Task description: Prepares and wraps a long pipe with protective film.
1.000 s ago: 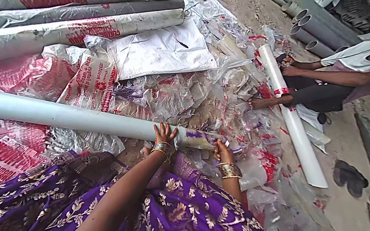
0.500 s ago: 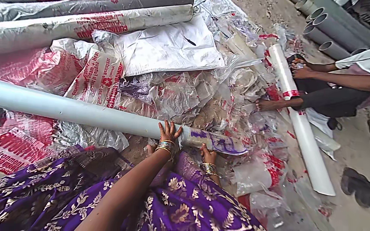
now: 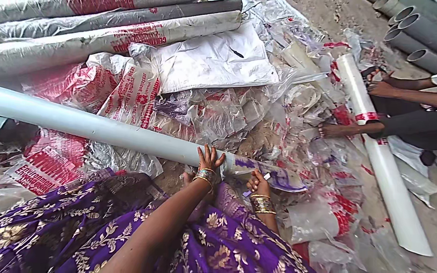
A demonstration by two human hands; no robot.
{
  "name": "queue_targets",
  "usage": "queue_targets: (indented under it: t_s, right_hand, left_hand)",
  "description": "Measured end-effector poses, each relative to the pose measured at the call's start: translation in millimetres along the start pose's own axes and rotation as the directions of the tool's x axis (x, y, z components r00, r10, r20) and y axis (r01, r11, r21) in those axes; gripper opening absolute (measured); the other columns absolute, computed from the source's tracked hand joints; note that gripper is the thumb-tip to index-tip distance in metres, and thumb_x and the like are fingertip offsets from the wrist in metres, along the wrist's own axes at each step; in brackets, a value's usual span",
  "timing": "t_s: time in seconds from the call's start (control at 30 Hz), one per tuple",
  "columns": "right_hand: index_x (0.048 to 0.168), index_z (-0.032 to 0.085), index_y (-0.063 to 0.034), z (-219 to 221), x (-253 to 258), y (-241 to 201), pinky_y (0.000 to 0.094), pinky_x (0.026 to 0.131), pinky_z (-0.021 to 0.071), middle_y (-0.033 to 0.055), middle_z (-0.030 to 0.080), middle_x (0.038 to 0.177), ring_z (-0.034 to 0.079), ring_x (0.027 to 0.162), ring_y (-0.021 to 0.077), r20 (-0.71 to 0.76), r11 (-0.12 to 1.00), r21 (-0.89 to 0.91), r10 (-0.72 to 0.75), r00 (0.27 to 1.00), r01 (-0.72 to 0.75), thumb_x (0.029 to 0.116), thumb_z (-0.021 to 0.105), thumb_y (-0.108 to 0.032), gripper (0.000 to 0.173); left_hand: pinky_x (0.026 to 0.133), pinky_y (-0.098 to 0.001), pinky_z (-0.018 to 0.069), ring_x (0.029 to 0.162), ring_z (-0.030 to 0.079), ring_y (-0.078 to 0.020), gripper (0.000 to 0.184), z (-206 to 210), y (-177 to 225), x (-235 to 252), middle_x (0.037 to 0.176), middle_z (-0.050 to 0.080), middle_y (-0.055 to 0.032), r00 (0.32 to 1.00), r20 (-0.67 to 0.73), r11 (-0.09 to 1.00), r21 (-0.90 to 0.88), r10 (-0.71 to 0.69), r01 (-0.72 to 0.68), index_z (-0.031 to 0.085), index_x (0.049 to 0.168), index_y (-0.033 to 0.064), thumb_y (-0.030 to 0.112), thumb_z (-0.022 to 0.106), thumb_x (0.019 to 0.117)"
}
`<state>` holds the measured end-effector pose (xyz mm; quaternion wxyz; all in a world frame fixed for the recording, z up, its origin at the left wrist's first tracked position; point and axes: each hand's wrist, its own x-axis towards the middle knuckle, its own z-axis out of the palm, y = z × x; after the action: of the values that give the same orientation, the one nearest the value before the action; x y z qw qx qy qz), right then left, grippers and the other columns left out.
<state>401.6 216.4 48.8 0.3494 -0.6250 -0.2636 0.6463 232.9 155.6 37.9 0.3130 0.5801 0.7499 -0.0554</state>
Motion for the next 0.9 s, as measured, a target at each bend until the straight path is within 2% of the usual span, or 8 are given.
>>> queue_targets:
  t_s: [0.17,0.23,0.4,0.47,0.57,0.73,0.83,0.9]
  right_hand:
    - [0.098,0.061,0.0,-34.7,-4.2,0.3,0.0157,0.036,0.0278,-0.0068,0.044,0.051,0.034,0.036,-0.0006,0.104,0.888,-0.452,-0.044,0.994,0.087,0.1116,0.044,-0.021,0.03]
    - [0.103,0.059,0.0012,-43.2,-4.1,6.9,0.0163,0.036,0.0274,-0.0057,0.045,0.052,0.034,0.037,-0.0001,0.109,0.857,-0.511,-0.01,0.994,0.065,0.111,0.046,-0.022,0.028]
    - [0.103,0.062,-0.0022,-39.4,-2.2,25.0,0.0141,0.037,0.0271,-0.0079,0.048,0.056,0.034,0.038,-0.002,0.166,0.878,-0.456,0.246,0.955,-0.147,0.1137,0.033,-0.03,0.042]
    - [0.099,0.063,0.0007,-29.1,0.1,32.7,0.0146,0.038,0.0273,-0.0056,0.049,0.058,0.033,0.039,-0.001,0.145,0.899,-0.429,0.162,0.976,-0.086,0.1128,0.04,-0.024,0.036]
    - [0.075,0.057,-0.0033,-14.4,4.0,44.9,0.015,0.037,0.0278,-0.0038,0.051,0.052,0.034,0.036,-0.0009,0.014,0.924,-0.383,0.005,1.0,0.0,0.1085,0.053,-0.019,0.037]
    - [0.077,0.059,-0.0001,7.0,2.0,55.6,0.0165,0.041,0.0354,-0.0031,0.056,0.051,0.045,0.039,-0.0004,-0.125,0.901,-0.396,-0.242,0.962,0.175,0.1013,0.066,-0.013,0.028]
    - [0.086,0.057,0.0007,14.4,0.4,54.5,0.0156,0.043,0.0392,-0.0044,0.05,0.051,0.044,0.04,-0.0002,-0.18,0.932,-0.323,-0.231,0.956,0.164,0.0997,0.067,-0.01,0.02]
    - [0.084,0.053,-0.0037,14.4,3.3,51.1,0.0153,0.039,0.0345,-0.0063,0.042,0.048,0.038,0.037,-0.0003,-0.168,0.965,-0.228,-0.167,0.972,0.127,0.1013,0.064,-0.009,0.021]
  left_hand:
    - [0.115,-0.0791,0.0014,0.155,0.0,-0.0562,0.079,-10.7,2.6,-4.6,0.168,0.008,-0.0323,0.999,0.044,1.0,0.002,0.0,0.0,0.017,0.166,0.0226,-0.007,0.046,0.0994]
    - [0.115,-0.0783,0.0002,0.155,0.0,-0.0551,0.078,-7.7,2.1,-4.4,0.168,0.01,-0.0321,1.0,0.023,1.0,-0.013,0.0,0.0,0.019,0.166,0.0222,-0.007,0.046,0.0992]
    - [0.114,-0.0796,0.0006,0.155,0.0,-0.0558,0.078,-2.4,0.1,-2.0,0.168,0.009,-0.032,1.0,0.004,0.999,-0.032,0.005,-0.005,0.021,0.166,0.0225,-0.007,0.046,0.0986]
    - [0.115,-0.0789,0.0005,0.155,0.0,-0.055,0.078,-4.2,0.6,-0.9,0.168,0.01,-0.0316,1.0,0.007,1.0,-0.027,0.0,0.0,0.02,0.166,0.0229,-0.007,0.047,0.0989]
    - [0.115,-0.0782,-0.0015,0.155,-0.002,-0.0543,0.08,-5.8,1.3,-3.7,0.169,0.009,-0.0311,1.0,0.03,1.0,-0.029,-0.002,0.003,0.018,0.166,0.0232,-0.006,0.048,0.0983]
    - [0.115,-0.0793,0.0003,0.155,0.0,-0.0553,0.079,-4.5,1.1,-2.7,0.168,0.01,-0.0326,1.0,0.009,1.0,-0.031,0.0,0.0,0.02,0.166,0.022,-0.006,0.049,0.0982]
    - [0.114,-0.0795,-0.0004,0.155,-0.001,-0.0559,0.08,-2.1,0.8,-2.1,0.168,0.009,-0.033,1.0,0.012,1.0,-0.028,0.005,-0.005,0.018,0.166,0.0223,-0.007,0.048,0.0979]
    - [0.115,-0.0793,0.0003,0.155,-0.001,-0.056,0.083,-2.7,0.9,-1.6,0.168,0.007,-0.0325,1.0,0.014,1.0,0.001,0.002,-0.002,0.017,0.166,0.023,-0.009,0.048,0.0969]
